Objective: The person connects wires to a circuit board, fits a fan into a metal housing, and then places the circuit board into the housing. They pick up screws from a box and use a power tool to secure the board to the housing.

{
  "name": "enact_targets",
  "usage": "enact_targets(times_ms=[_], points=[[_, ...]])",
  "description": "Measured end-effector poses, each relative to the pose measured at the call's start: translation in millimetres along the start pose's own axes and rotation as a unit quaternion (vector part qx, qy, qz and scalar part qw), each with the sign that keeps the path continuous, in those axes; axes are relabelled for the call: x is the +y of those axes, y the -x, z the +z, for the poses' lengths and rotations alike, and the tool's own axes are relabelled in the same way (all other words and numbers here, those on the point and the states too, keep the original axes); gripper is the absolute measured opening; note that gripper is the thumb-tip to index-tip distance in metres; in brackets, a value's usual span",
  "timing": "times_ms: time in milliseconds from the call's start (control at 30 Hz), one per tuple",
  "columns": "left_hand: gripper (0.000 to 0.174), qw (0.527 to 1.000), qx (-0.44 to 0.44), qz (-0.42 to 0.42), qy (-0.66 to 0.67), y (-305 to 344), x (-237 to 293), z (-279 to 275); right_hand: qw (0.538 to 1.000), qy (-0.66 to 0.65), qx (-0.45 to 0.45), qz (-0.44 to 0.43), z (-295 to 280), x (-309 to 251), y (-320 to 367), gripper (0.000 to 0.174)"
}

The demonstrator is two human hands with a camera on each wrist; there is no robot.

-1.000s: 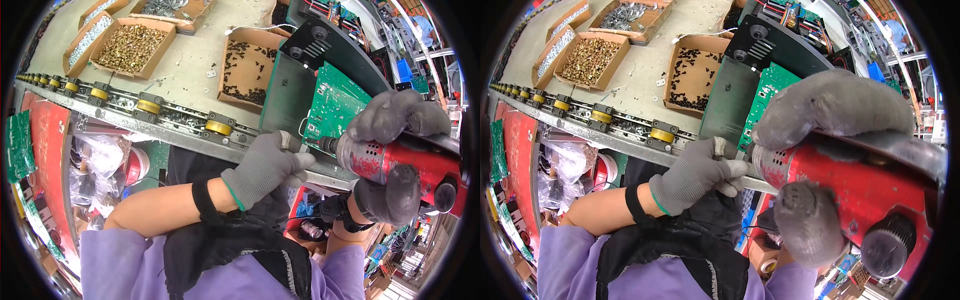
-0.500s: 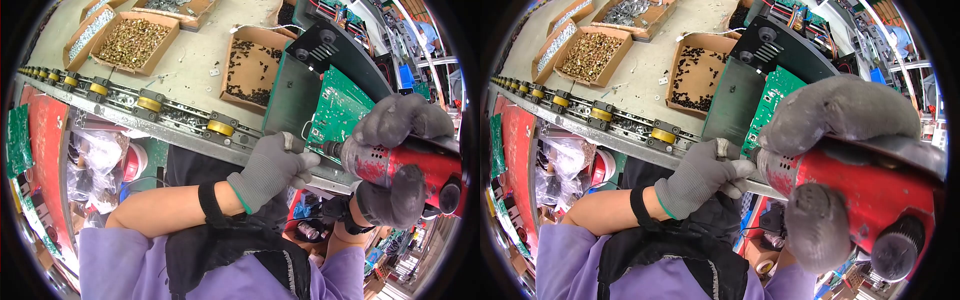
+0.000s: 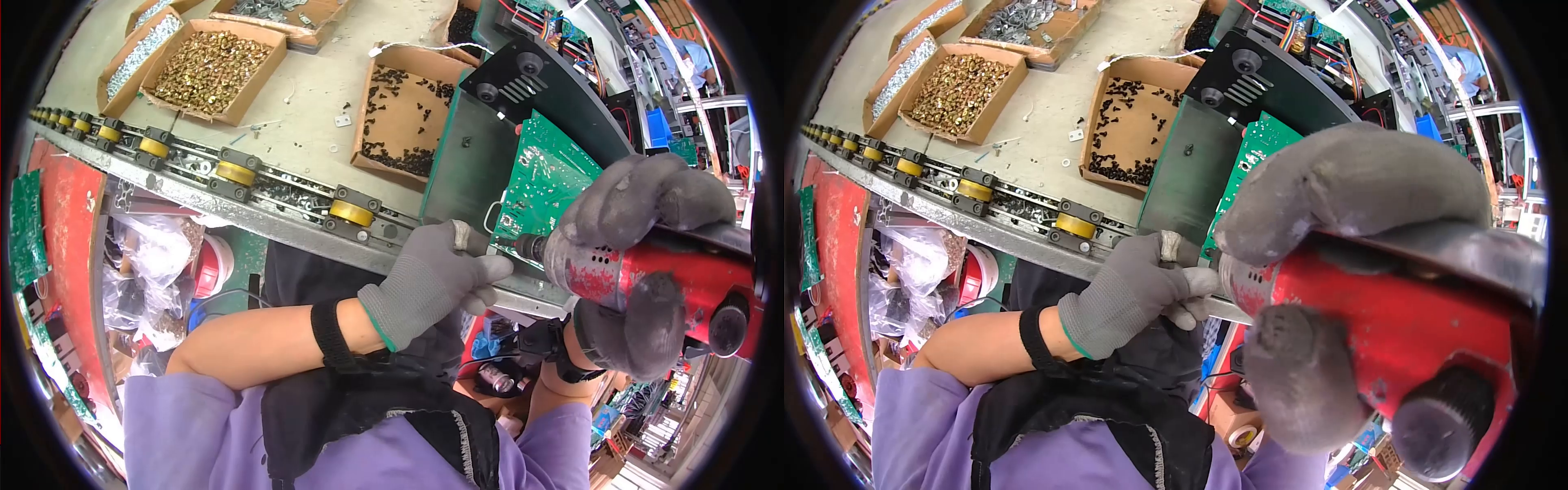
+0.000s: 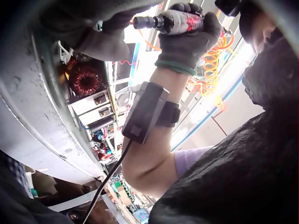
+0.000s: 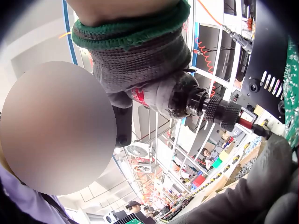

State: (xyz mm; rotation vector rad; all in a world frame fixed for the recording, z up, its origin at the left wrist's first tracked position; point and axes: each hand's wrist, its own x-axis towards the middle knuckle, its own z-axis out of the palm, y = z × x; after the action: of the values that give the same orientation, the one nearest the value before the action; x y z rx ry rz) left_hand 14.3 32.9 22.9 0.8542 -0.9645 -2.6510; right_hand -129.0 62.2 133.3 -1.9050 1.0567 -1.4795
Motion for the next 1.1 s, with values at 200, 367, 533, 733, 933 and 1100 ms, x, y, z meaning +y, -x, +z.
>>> enact_targets(times_ms=[200, 367, 533, 733, 933, 1100], points=[[0.019, 1.000, 0.006, -0.015, -0.015, -0.8, 2.5, 0.4, 0.999, -0.007, 0.028, 0.017, 3.4, 2.0, 3.2, 0.045], [0.022, 1.000, 0.013, -0.014, -0.006, -0.6, 5.0, 1.6, 0.999, -0.010, 0.030, 0.030, 3.2, 2.3, 1.5, 0.046], [0.030, 0.997, -0.022, 0.046, -0.066, 1.5, 1.5, -6.1, 0.999, -0.008, 0.032, 0.024, 0.1, 4.2, -2.3, 0.049], [0.049, 1.000, -0.028, -0.005, -0.011, 2.6, 14.7, -26.7, 0.999, -0.047, 0.004, 0.015, -9.2, 1.6, -7.5, 0.049], [0.030, 0.898, 0.035, 0.172, -0.403, 2.7, 18.1, -14.5, 0.993, -0.087, 0.070, 0.036, -6.1, -21.1, 5.3, 0.047], [0.031, 0.835, -0.011, 0.253, -0.488, -8.0, 14.6, -27.9, 0.973, 0.056, 0.205, 0.092, 1.6, -23.7, 29.9, 0.046]])
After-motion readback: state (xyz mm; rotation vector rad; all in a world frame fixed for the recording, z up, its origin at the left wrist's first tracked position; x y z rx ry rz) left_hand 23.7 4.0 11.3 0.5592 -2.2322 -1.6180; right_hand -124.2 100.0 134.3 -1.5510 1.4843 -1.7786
